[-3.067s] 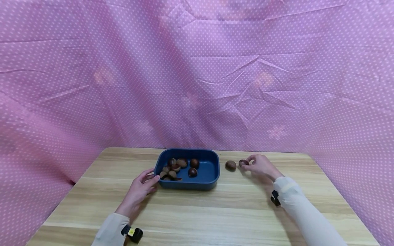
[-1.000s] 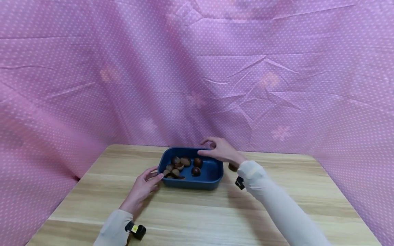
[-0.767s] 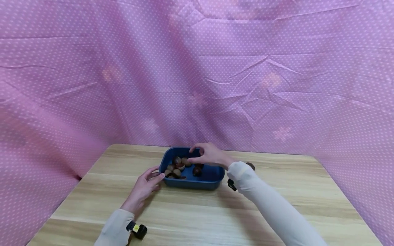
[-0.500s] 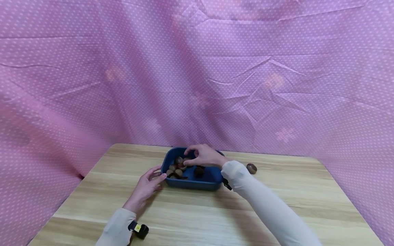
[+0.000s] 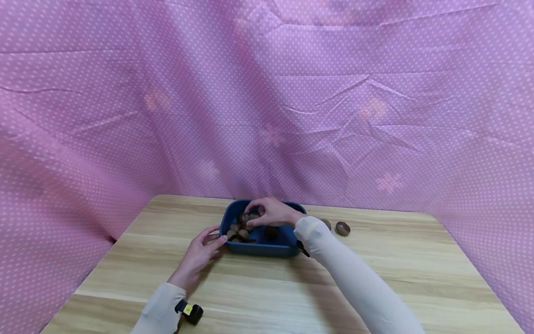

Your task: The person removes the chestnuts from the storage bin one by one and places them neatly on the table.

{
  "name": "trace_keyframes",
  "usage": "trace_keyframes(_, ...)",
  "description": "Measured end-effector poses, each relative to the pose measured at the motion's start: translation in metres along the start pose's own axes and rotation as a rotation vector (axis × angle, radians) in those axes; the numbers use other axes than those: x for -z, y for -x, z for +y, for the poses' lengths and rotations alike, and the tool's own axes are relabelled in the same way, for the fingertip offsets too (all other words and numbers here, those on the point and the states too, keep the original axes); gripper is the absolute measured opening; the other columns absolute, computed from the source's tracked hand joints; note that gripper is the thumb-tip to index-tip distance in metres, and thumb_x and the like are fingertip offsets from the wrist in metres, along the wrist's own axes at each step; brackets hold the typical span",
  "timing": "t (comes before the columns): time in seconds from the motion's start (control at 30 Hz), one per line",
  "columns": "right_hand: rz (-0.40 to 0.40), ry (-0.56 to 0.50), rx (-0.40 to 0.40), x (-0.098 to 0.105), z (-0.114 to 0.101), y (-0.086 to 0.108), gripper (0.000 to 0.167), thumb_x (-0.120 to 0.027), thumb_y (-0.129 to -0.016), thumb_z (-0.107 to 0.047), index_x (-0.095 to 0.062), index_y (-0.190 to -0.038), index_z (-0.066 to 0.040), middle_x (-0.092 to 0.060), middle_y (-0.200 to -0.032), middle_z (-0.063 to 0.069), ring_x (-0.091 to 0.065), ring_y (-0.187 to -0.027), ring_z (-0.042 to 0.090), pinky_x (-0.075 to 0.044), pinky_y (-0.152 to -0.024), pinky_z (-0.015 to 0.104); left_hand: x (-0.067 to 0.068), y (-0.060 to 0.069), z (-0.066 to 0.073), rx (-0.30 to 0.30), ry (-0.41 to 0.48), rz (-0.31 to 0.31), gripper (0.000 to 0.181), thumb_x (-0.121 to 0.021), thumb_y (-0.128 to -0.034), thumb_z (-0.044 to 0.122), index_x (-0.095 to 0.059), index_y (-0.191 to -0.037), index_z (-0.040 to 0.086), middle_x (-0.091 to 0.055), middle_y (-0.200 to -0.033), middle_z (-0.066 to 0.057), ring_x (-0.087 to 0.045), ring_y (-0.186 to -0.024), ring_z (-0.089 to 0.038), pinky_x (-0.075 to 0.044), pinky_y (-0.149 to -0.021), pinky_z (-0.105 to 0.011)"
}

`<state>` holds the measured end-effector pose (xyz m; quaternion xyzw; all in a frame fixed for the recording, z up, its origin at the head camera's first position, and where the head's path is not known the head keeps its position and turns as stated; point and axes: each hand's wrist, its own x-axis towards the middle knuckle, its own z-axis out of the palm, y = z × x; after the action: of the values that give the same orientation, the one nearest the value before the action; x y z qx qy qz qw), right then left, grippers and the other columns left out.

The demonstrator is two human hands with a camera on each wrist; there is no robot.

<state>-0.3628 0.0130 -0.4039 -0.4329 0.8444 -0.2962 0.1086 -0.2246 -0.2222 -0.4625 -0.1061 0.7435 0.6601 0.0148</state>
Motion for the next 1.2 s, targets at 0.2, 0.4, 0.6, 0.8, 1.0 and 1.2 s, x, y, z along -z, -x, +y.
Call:
trace_keyframes(0.2,-0.031,0.012,-0.023,0.014,-0.006,0.003,0.045,-0.074,-0.094,-0.041,-0.067,-0.129,-0.014,-0.05,-0.07,-0.005,-0.046,-0.061,0.008,-0.04,-0.059,0.022,0.003,0.001,0.001,0.004,-0.003,-0.001,0.054,-0.068,-0.1,0.028,-0.049,-0.148,0.014,-0.055,-0.143,-0.019,-0.061,-0.121,-0.029,-0.055,-0.096,-0.041)
trace_keyframes(0.4,0.044,0.012,0.007,0.041,-0.019,-0.003,0.038,-0.074,-0.093,-0.042,-0.069,-0.125,-0.022,-0.049,-0.072,-0.002,-0.049,-0.071,0.012,-0.042,-0.072,0.027,0.006,0.001,0.005,-0.002,-0.015,0.007,0.054,-0.068,-0.1002,0.03,-0.049,-0.149,0.015,-0.055,-0.144,-0.018,-0.06,-0.123,-0.03,-0.054,-0.099,-0.044)
trace_keyframes(0.6,-0.001,0.004,0.058,0.037,-0.016,-0.016,0.037,-0.076,-0.093,-0.038,-0.071,-0.123,-0.016,-0.051,-0.072,-0.004,-0.046,-0.066,0.01,-0.041,-0.067,0.024,0.002,0.0,0.001,-0.048,0.009,0.005,0.054,-0.07,-0.099,0.023,-0.05,-0.147,0.008,-0.058,-0.138,-0.02,-0.063,-0.11,-0.023,-0.055,-0.087,-0.036)
trace_keyframes(0.8,-0.081,-0.058,0.042,0.021,-0.006,-0.024,0.041,-0.078,-0.092,-0.033,-0.07,-0.125,-0.009,-0.042,-0.063,-0.005,-0.039,-0.054,0.008,-0.035,-0.054,0.021,-0.001,-0.001,-0.003,-0.051,0.008,0.014,0.051,-0.07,-0.0985,0.024,-0.053,-0.145,0.011,-0.06,-0.135,-0.018,-0.063,-0.108,-0.022,-0.055,-0.087,-0.036)
trace_keyframes(1.0,-0.157,-0.032,0.05,0.014,-0.008,-0.029,0.043,-0.082,-0.089,-0.029,-0.07,-0.124,-0.008,-0.043,-0.064,-0.005,-0.04,-0.056,0.007,-0.035,-0.056,0.021,-0.001,0.0,0.0,-0.046,-0.001,0.021,0.051,-0.07,-0.0985,0.024,-0.053,-0.145,0.011,-0.06,-0.135,-0.019,-0.063,-0.108,-0.024,-0.056,-0.087,-0.037)
trace_keyframes(1.2,-0.219,0.018,0.071,0.002,-0.007,-0.036,0.04,-0.082,-0.088,-0.027,-0.071,-0.122,-0.009,-0.057,-0.073,0.001,-0.046,-0.062,0.006,-0.039,-0.061,0.02,0.0,0.002,0.0,-0.041,-0.004,0.027,0.051,-0.071,-0.0982,0.024,-0.053,-0.145,0.011,-0.061,-0.134,-0.019,-0.064,-0.106,-0.024,-0.055,-0.085,-0.036)
